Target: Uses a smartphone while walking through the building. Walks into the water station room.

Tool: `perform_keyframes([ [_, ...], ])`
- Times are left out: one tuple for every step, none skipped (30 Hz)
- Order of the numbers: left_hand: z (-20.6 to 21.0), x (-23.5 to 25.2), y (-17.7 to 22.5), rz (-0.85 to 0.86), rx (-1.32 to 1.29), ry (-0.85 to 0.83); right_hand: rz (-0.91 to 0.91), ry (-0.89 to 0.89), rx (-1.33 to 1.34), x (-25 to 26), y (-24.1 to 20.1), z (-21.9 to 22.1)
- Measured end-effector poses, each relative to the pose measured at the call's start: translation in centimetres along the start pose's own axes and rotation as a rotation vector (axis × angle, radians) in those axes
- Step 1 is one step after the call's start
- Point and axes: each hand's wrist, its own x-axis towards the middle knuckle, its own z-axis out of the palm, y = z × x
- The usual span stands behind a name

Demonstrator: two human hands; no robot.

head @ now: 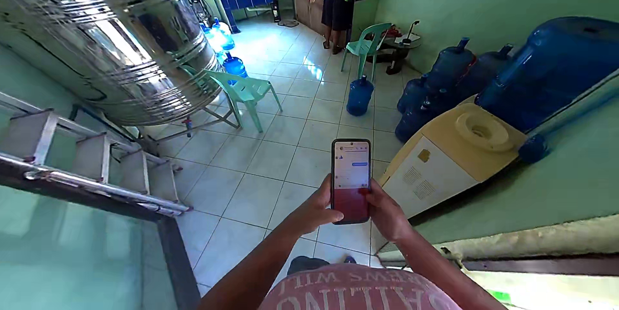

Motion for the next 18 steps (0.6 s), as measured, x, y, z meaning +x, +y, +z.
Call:
perform_keyframes([
  [-0.3, 1.4, 0.0, -0.001, 0.006, 0.009, 0.014, 0.031, 0.003, 1.0, -0.5, -0.8],
  [-0.6, 2.8, -0.1, -0.002, 0.008, 0.014, 0.022, 0.06, 0.006, 2.0, -0.9, -1.6],
  [-1.1, 4.2, -0.2, -0.008, 0.012, 0.015, 0.026, 0.09, 0.008, 3.0, -1.2, -2.3],
  [-1.6, 5.5, -0.4, -0.016, 0.019, 0.013, 0.031, 0.115, 0.014, 4.0, -1.3, -3.0],
  [-2.3, 6.7, -0.7, -0.018, 0.025, 0.008, 0.036, 0.139, 0.017, 5.1, -1.3, -3.6],
  [-3.1, 8.0, -0.9, -0.02, 0.027, 0.0, 0.04, 0.156, 0.018, 6.2, -1.3, -4.4],
  [-4.0, 9.3, -1.2, -0.02, 0.025, -0.012, 0.043, 0.174, 0.015, 7.3, -1.3, -5.1],
  [-5.0, 10.6, -1.5, -0.022, 0.022, -0.027, 0.045, 0.201, 0.009, 8.5, -1.3, -5.7],
  [-6.1, 12.0, -1.8, -0.024, 0.012, -0.048, 0.048, 0.232, 0.0, 9.7, -1.3, -6.3],
  [-7.2, 13.4, -2.0, -0.03, 0.006, -0.071, 0.059, 0.272, -0.009, 11.0, -1.5, -6.7],
  [-8.4, 14.9, -2.1, -0.039, 0.0, -0.097, 0.072, 0.319, -0.015, 12.3, -1.7, -7.2],
  [-9.6, 16.5, -2.2, -0.051, 0.002, -0.125, 0.082, 0.362, -0.013, 13.8, -1.8, -7.8],
  [-10.9, 18.1, -2.2, -0.065, -0.006, -0.15, 0.085, 0.386, -0.007, 15.2, -1.9, -8.4],
  [-12.2, 19.8, -2.2, -0.077, -0.033, -0.174, 0.08, 0.381, 0.002, 16.5, -2.0, -9.1],
  [-13.3, 21.6, -2.0, -0.096, -0.066, -0.191, 0.07, 0.352, 0.013, 17.7, -2.2, -10.0],
  [-14.4, 23.4, -1.9, -0.111, -0.095, -0.212, 0.057, 0.311, 0.029, 18.7, -2.4, -10.9],
  [-15.4, 25.3, -1.8, -0.127, -0.116, -0.239, 0.043, 0.264, 0.047, 19.5, -2.7, -11.9],
  [-16.3, 27.2, -1.7, -0.147, -0.129, -0.273, 0.022, 0.208, 0.065, 20.2, -3.0, -12.9],
])
